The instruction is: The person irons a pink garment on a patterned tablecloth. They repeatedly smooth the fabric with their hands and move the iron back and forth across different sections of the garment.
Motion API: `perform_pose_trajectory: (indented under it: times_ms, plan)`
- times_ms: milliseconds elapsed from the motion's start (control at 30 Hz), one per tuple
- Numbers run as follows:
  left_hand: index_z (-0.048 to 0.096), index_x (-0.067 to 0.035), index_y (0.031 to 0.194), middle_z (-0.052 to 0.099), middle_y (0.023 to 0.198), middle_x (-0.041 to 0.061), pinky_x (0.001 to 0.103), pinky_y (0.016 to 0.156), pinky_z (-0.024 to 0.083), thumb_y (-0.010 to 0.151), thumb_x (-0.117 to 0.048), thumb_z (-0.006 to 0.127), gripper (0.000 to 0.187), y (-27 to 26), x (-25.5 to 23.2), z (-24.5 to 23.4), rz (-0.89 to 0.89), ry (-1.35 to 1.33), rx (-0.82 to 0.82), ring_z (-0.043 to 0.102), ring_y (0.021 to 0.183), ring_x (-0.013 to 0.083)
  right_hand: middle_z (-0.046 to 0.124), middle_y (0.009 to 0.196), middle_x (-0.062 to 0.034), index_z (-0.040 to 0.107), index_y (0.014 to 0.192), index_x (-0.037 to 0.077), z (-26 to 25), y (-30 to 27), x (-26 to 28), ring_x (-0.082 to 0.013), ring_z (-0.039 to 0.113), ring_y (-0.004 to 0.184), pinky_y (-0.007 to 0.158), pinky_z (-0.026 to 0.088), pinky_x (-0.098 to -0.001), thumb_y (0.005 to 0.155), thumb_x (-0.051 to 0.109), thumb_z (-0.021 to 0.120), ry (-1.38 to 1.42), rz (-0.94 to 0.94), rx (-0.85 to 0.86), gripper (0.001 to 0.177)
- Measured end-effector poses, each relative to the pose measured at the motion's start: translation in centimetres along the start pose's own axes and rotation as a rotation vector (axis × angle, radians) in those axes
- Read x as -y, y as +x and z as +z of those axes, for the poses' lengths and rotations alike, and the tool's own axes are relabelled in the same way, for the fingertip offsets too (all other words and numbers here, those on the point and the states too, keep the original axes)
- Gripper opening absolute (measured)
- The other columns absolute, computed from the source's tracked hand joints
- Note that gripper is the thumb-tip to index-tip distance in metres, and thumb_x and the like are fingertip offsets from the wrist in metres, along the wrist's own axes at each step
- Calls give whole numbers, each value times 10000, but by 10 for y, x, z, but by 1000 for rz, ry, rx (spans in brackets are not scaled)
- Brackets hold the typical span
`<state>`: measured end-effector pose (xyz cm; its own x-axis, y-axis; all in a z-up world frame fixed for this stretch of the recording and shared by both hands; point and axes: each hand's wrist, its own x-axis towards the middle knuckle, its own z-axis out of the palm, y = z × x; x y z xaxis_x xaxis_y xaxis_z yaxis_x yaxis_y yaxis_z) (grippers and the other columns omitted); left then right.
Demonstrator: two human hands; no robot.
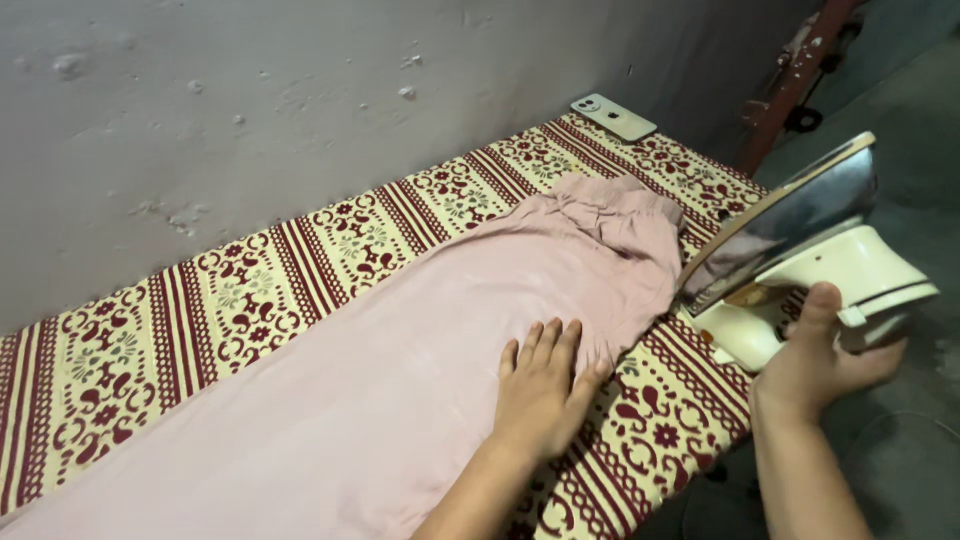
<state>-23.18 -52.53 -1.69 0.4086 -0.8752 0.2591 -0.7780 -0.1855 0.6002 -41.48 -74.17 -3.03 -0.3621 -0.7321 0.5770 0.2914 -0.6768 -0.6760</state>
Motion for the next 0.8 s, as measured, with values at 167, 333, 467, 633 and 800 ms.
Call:
perform_pose_trajectory:
  times_ms: [167, 333, 467, 633, 800]
  plan:
    - [492, -101, 1480, 555, 1474, 186, 504, 1196, 268, 1015, -484, 419, 607, -11, 15, -24, -52, -435, -26, 479, 1420, 315, 390, 1545, -143, 39, 1510, 24, 7, -27, 34, -220, 476, 1418, 1235, 436, -367, 1075, 200, 843, -75, -96, 67, 931]
    - [535, -102, 1439, 657, 1314, 191, 388, 1049, 499, 981, -388, 572, 541, -62, 76, -80, -178, -563, -53, 639, 1237, 280, 341, 1468, -247, 186, 1508, -45, 33, -153, 114, -336, 358, 1376, 1200, 278, -449, 864, 32, 846, -552, -269, 277, 926]
    - [582, -85, 1390, 674, 1299, 171, 388, 1046, 502, 965, -317, 604, 485, -138, 146, -143, -224, -497, -227, 649, 1227, 278, 614, 1204, -117, 627, 1151, 133, 89, -268, 199, -330, 578, 1215, 1058, 435, -438, 703, 286, 867, -282, -220, 1049, 531]
    - [665, -145, 1307, 691, 1261, 136, 417, 1013, 502, 945, -321, 594, 409, -260, 224, -241, -492, 27, -454, 654, 1178, 325, 533, 1361, -242, 595, 1293, 79, 124, -390, 290, -460, 408, 1313, 1053, 298, -573, 753, 454, 808, -28, -533, 1668, 691]
    - [575, -148, 1357, 529, 1438, 134, 572, 1093, 305, 843, -483, 709, 628, -369, 260, -307, -856, 620, -582, 436, 1358, 362, 516, 1418, -249, 565, 1382, 51, 139, -465, 340, -430, 411, 1348, 1084, 323, -540, 839, 505, 723, 137, -575, 1826, 725]
